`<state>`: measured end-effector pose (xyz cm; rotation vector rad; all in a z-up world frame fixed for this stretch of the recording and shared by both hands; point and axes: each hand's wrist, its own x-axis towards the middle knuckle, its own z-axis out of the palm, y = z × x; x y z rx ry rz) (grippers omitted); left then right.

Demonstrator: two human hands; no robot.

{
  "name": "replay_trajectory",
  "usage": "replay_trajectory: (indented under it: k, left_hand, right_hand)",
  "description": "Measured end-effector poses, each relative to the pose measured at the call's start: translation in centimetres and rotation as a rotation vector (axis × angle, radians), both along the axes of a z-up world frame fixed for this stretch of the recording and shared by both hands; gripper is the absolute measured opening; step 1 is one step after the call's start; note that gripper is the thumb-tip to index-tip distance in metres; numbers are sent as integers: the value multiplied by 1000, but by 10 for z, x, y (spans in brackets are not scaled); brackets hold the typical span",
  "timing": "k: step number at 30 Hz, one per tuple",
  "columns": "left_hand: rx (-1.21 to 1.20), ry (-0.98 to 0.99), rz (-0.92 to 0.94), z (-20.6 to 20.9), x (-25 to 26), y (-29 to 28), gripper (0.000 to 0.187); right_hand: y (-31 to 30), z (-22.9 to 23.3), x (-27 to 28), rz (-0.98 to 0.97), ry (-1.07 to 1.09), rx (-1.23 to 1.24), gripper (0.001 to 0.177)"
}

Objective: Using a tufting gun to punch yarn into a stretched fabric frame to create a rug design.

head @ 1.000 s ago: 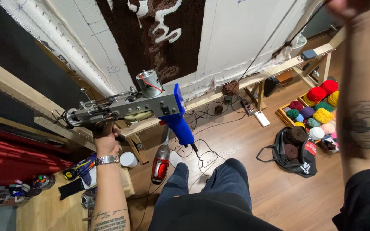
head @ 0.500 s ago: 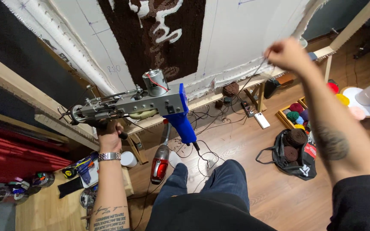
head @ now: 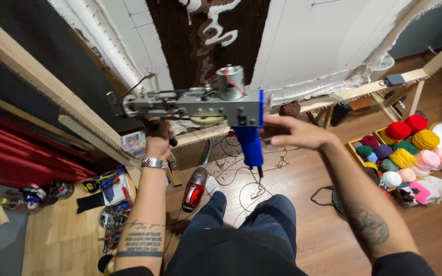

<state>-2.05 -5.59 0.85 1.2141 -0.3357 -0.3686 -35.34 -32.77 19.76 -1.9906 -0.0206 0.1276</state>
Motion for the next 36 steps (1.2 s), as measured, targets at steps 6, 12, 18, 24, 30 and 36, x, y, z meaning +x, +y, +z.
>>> replay_trajectory:
  k: [6, 12, 18, 24, 30, 36]
  left_hand:
    - [-195, 134, -12, -6, -11, -37, 23]
    - [-158, 49, -102, 3, -28, -57, 19]
    - [-110, 14, -197, 0, -34, -79, 19]
    - [-57, 21, -244, 17, -55, -89, 20]
    - [232, -187, -310, 47, -63, -94, 9]
    - [426, -333, -343, 60, -59, -107, 15]
  right_hand:
    - [38, -11, -10, -135, -49, 304, 73]
    - [46, -13, -22, -300, -31, 608, 59]
    - [61, -2, -30, -490, -17, 723, 37]
    - [60, -18, -33, -633, -115, 743, 26]
    - [60, -19, -35, -735, -156, 691, 22]
    - [53, -30, -31, -774, -188, 701, 21]
